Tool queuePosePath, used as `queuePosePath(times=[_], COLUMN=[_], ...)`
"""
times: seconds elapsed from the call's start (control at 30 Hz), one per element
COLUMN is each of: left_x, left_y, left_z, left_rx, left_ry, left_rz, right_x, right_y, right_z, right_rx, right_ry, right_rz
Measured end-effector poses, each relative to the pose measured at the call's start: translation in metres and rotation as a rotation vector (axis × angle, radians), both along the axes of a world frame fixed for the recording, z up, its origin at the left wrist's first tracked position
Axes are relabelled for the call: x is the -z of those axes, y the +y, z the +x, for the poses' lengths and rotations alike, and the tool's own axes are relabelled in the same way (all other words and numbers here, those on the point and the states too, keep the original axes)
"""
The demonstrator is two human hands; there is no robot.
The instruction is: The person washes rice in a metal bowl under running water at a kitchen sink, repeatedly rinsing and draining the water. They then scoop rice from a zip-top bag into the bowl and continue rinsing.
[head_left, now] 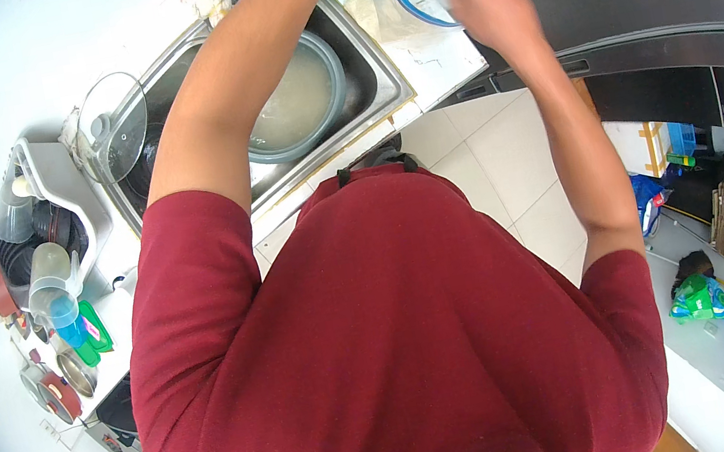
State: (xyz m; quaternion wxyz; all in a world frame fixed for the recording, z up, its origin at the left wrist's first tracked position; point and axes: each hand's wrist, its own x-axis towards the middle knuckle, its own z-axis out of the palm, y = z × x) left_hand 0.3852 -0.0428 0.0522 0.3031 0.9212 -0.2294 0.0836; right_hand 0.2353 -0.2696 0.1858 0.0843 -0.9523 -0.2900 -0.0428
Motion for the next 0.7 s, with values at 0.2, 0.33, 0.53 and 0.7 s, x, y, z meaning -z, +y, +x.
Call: queuePosePath(times=[0.2, 0.33, 0.53, 0.7], left_x=[-0.024, -0.031, -0.016, -0.016], left_y=[-0.011, -0.001, -0.037, -0.063], left_z=[-0.078, -0.177, -0.252, -0.258], left_rx=[-0.299, -0.428, -0.645, -0.656], left_ry=[-0.625, -0.230, -0.087, -0.110], left_rz=[0.013, 0.031, -0.390, -0.528], right_x=[0.101, 0.089, 0.056, 0.088], right_y=[0.041, 0.024, 0.041, 0.026], right_z=[0.056, 0.065, 0.078, 0.090], right_rx=[0.330, 0.041, -0.242, -0.370], right_ry=[0.320, 0.137, -0.270, -0.308], right_rz=[-0.027, -0.393, -0.691, -0.368])
